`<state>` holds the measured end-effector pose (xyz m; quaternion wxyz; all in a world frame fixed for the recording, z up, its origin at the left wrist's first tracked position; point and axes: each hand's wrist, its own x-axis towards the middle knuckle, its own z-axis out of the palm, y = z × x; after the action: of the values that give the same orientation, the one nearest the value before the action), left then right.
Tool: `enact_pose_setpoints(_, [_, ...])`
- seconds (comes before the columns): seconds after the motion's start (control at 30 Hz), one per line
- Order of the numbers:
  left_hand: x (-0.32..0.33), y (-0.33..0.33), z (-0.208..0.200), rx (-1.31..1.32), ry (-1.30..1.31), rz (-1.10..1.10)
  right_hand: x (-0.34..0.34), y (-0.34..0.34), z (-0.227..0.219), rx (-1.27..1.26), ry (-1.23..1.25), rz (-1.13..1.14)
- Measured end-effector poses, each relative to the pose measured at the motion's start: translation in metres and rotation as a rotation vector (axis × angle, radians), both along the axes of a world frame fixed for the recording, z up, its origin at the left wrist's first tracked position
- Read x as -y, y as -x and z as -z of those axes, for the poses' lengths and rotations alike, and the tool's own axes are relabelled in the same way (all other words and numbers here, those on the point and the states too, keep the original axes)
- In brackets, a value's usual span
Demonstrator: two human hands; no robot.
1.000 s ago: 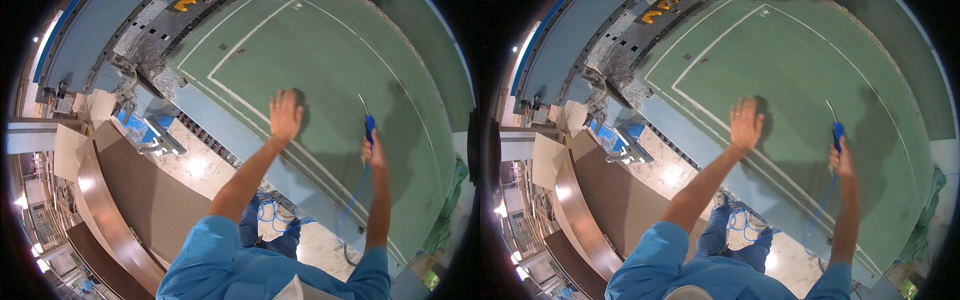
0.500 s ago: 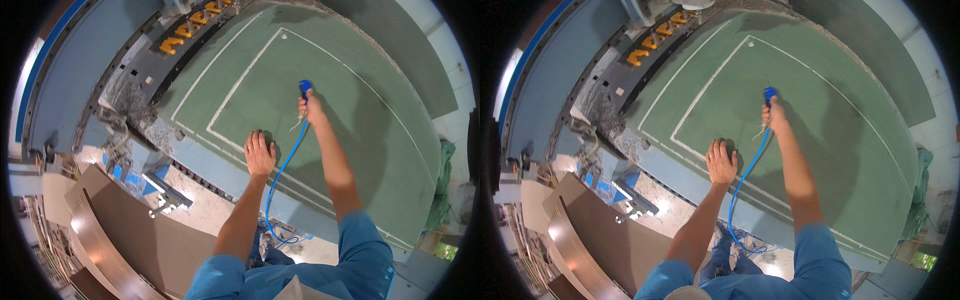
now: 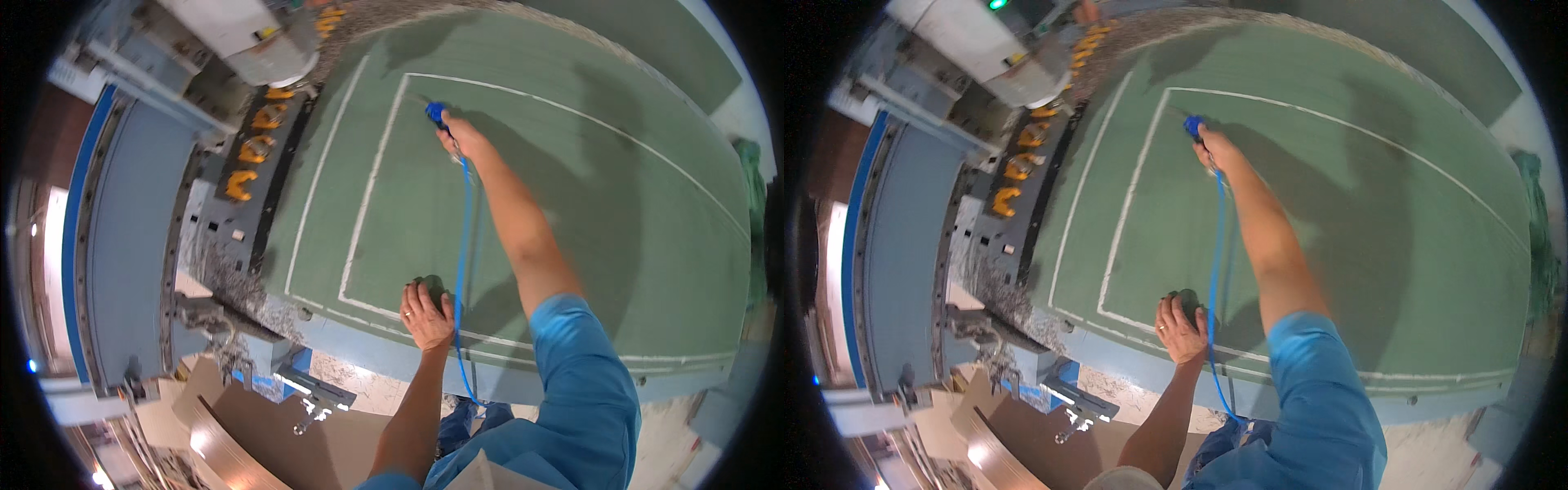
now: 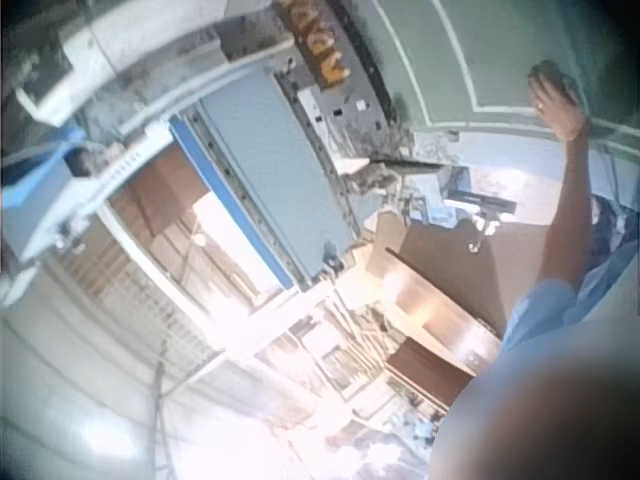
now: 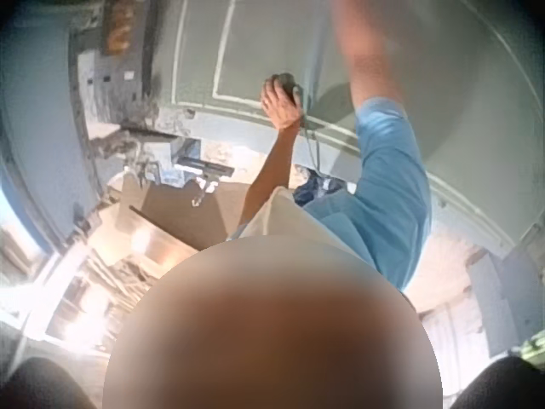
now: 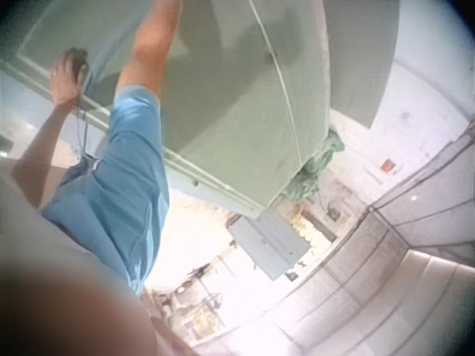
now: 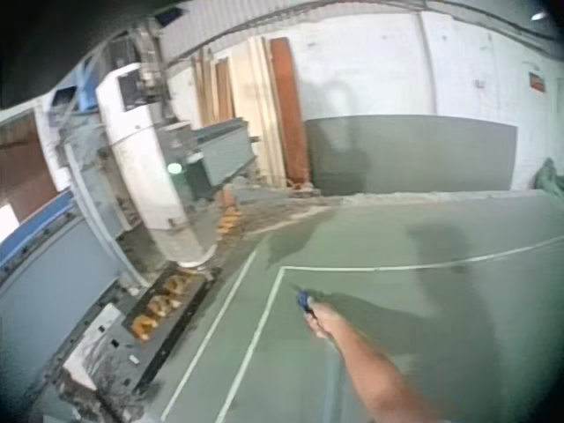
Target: The person cleans a machine surface with a tool, then lifts and places a large wooden panel onto the machine bed with assistance. The person then operates the machine's control computer using a keyboard and mouse.
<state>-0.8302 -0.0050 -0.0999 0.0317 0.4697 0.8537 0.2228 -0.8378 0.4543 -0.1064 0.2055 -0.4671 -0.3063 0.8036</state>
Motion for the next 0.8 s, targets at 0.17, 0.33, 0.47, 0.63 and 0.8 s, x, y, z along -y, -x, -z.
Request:
enact_pose_setpoints(0.17, [0.001, -0.001, 0.01, -0.027, 0.022, -0.017, -0.083, -0.097, 0.014, -0.072, 0.019, 0.768])
enact_pose_setpoints(0.33, [-0.002, -0.002, 0.004, -0.067, 0.011, -0.009, -0.064, -0.26, 0.005, 0.256, -0.16, 1.384])
enact_pose_setpoints(0.47, [-0.005, -0.003, -0.002, -0.032, 0.012, -0.015, -0.017, -0.36, 0.0, 0.038, 0.04, 1.558])
enact_pose_setpoints(0.63, [-0.003, 0.0, 0.005, 0.116, -0.088, -0.064, 0.07, -0.357, 0.004, 0.382, -0.548, 0.147])
enact_pose_setpoints(0.8, [0.014, 0.009, 0.004, 0.26, -0.368, 0.01, 0.306, -0.318, -0.072, 0.577, -0.339, -0.384])
